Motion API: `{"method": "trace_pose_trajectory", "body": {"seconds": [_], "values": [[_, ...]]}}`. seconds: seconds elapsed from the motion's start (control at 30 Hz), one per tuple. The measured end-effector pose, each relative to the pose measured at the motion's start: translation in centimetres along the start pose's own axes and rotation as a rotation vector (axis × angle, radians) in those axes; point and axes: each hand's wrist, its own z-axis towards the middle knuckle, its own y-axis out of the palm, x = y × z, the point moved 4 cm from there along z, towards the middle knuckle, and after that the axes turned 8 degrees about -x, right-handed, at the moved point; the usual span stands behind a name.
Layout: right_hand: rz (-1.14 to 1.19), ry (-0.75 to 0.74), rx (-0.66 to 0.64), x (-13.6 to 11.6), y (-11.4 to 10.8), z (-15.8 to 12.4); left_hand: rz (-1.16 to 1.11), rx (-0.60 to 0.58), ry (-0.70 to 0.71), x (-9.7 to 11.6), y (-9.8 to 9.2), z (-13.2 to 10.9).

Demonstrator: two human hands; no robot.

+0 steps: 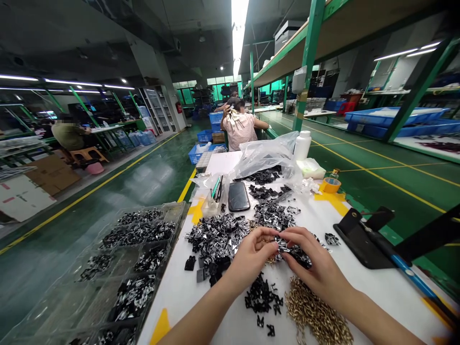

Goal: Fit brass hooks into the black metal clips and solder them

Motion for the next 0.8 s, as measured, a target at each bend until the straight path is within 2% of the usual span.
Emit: {"method": "trace_pose_trajectory", "body": {"seconds": [0.57, 0.8], "values": [[-0.013, 0.016, 0.017, -0.11, -0.21, 0.00, 0.036, -0.018, 0.012, 0.13, 0.12, -0.09], [-0.004, 0.017, 0.013, 0.16, 0.08, 0.02, 0.027, -0.007, 0.016, -0.62, -0.11, 0.18]]}}
